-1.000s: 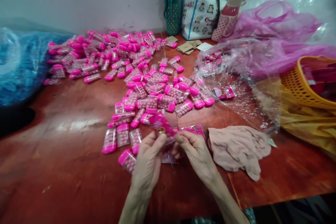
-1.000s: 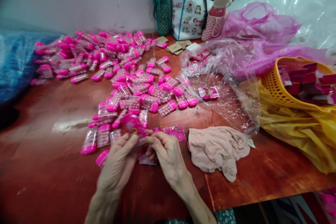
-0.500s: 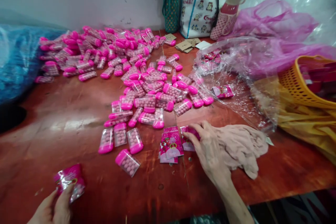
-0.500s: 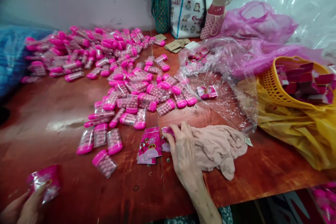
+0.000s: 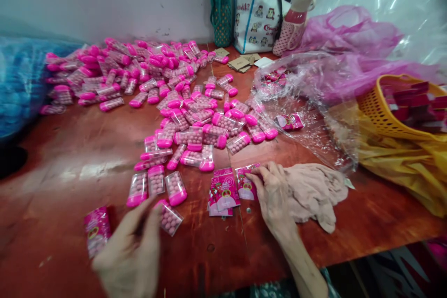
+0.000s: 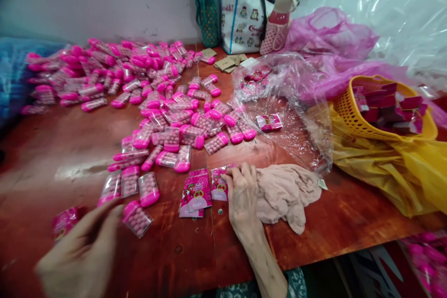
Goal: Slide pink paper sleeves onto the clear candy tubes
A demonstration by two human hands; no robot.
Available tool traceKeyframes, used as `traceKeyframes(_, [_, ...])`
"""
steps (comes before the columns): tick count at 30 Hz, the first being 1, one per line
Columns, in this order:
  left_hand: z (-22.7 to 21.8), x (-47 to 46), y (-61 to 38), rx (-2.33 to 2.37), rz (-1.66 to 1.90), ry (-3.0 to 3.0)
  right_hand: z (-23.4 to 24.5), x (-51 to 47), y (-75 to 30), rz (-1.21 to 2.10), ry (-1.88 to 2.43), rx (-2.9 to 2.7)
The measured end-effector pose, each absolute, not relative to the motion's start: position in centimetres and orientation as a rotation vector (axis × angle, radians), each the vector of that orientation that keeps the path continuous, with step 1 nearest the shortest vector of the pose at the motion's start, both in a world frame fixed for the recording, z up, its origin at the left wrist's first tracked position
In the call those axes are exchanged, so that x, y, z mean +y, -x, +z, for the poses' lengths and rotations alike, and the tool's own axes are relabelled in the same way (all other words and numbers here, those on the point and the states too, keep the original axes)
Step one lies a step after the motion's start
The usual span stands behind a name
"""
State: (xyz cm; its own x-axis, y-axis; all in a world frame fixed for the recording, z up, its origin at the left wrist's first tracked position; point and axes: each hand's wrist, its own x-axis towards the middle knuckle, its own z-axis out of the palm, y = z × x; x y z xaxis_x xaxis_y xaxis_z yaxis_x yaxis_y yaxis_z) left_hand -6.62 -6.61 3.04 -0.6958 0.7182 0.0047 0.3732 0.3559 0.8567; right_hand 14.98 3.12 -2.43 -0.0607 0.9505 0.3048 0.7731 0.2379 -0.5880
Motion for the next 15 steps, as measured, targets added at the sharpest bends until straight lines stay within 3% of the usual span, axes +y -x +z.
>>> traceKeyframes(5, [1.1,-2.9,0.6,1.943,0.910,-1.998,-2.6,3.2,-14.9,0.360,1.636,-1.877])
traceKeyframes(10, [-2.6,-2.2,0.0,1.856,0.704,-2.195,-2.4,3.3,-14.5,0.333,1.637,-1.853])
traceKeyframes(15, [-3.0,-1.9,0.1,1.861,0.683,-2.207,-2.4,3.3,-14.8,0.363,1.526,-1.753])
